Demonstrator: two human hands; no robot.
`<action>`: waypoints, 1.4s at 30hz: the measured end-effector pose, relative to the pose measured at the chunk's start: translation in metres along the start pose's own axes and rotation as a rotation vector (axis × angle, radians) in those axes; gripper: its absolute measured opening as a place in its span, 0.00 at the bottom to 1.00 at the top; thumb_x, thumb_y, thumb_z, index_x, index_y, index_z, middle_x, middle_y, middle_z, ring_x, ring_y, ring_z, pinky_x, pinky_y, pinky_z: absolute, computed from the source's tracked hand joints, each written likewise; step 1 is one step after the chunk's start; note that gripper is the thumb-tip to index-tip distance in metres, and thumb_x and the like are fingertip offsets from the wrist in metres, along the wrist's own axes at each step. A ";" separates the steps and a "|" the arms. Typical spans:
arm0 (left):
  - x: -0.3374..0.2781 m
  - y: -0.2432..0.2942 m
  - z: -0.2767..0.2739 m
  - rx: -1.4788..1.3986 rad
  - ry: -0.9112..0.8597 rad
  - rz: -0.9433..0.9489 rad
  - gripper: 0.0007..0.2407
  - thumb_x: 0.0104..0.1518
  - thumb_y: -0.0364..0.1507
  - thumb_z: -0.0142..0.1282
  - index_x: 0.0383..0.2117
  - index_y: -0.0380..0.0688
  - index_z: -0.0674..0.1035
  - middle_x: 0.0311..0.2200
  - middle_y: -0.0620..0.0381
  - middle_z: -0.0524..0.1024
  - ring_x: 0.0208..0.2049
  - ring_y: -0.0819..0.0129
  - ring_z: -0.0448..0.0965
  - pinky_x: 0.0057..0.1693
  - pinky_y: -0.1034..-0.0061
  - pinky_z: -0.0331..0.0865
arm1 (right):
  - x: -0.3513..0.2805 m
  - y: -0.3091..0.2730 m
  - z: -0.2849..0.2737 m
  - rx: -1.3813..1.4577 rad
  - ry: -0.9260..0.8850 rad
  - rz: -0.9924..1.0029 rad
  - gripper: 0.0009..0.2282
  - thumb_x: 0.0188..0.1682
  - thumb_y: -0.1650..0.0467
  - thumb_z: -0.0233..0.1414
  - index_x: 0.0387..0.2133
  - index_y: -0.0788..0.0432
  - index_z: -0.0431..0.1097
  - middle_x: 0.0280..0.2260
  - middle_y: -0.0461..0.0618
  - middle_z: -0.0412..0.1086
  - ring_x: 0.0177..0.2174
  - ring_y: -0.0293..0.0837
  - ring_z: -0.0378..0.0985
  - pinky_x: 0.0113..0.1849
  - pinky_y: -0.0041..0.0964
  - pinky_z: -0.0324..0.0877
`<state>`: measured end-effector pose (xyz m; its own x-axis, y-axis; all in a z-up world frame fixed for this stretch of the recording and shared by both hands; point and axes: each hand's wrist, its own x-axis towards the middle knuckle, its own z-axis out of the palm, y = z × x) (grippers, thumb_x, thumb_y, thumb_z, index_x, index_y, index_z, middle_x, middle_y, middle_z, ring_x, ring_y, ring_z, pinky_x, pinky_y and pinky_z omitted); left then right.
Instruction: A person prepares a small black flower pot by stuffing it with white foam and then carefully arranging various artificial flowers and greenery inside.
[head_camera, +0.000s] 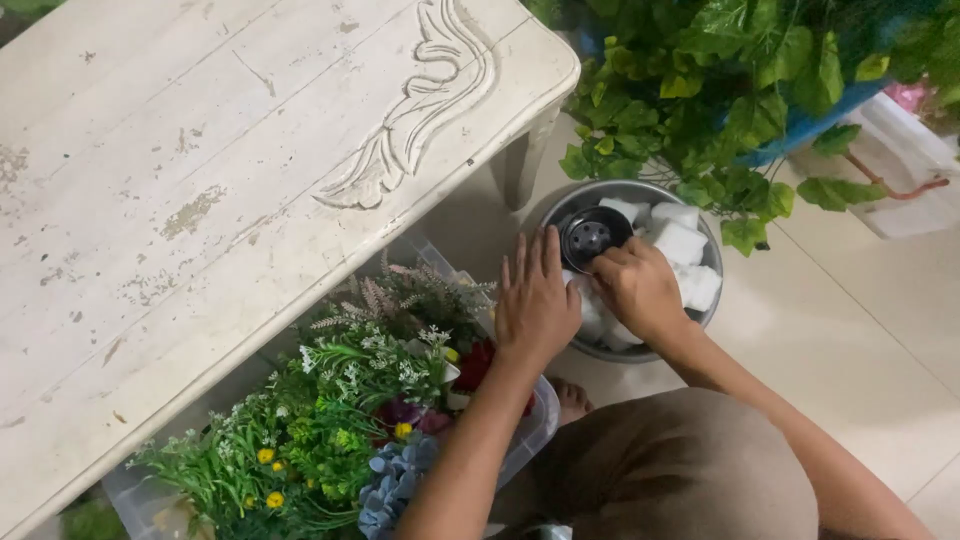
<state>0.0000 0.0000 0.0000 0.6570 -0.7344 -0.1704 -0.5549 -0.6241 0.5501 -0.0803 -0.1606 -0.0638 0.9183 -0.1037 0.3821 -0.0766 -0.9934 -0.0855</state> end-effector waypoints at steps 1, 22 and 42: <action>0.000 -0.002 0.002 0.001 -0.003 0.002 0.29 0.64 0.31 0.43 0.70 0.32 0.51 0.70 0.32 0.51 0.71 0.36 0.47 0.70 0.42 0.46 | 0.000 -0.002 -0.005 0.000 0.000 0.004 0.03 0.39 0.67 0.62 0.22 0.45 0.75 0.23 0.37 0.72 0.29 0.44 0.72 0.30 0.37 0.66; -0.061 0.006 -0.077 -0.479 0.814 0.463 0.43 0.44 0.32 0.66 0.68 0.29 0.57 0.56 0.30 0.67 0.55 0.35 0.72 0.59 0.45 0.69 | 0.071 -0.087 -0.168 0.532 0.112 -0.089 0.12 0.42 0.73 0.61 0.38 0.42 0.81 0.66 0.53 0.60 0.57 0.62 0.70 0.56 0.56 0.66; -0.204 -0.105 -0.197 -0.466 1.053 -0.035 0.40 0.51 0.42 0.56 0.70 0.37 0.54 0.64 0.37 0.55 0.64 0.39 0.61 0.64 0.51 0.67 | 0.159 -0.322 -0.183 1.136 -0.183 0.111 0.52 0.31 0.72 0.72 0.69 0.68 0.45 0.62 0.71 0.59 0.56 0.73 0.66 0.54 0.58 0.71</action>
<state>0.0244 0.2680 0.1385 0.8905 0.0055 0.4550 -0.4296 -0.3193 0.8447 0.0190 0.1334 0.1930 0.9781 -0.0868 0.1893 0.1476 -0.3525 -0.9241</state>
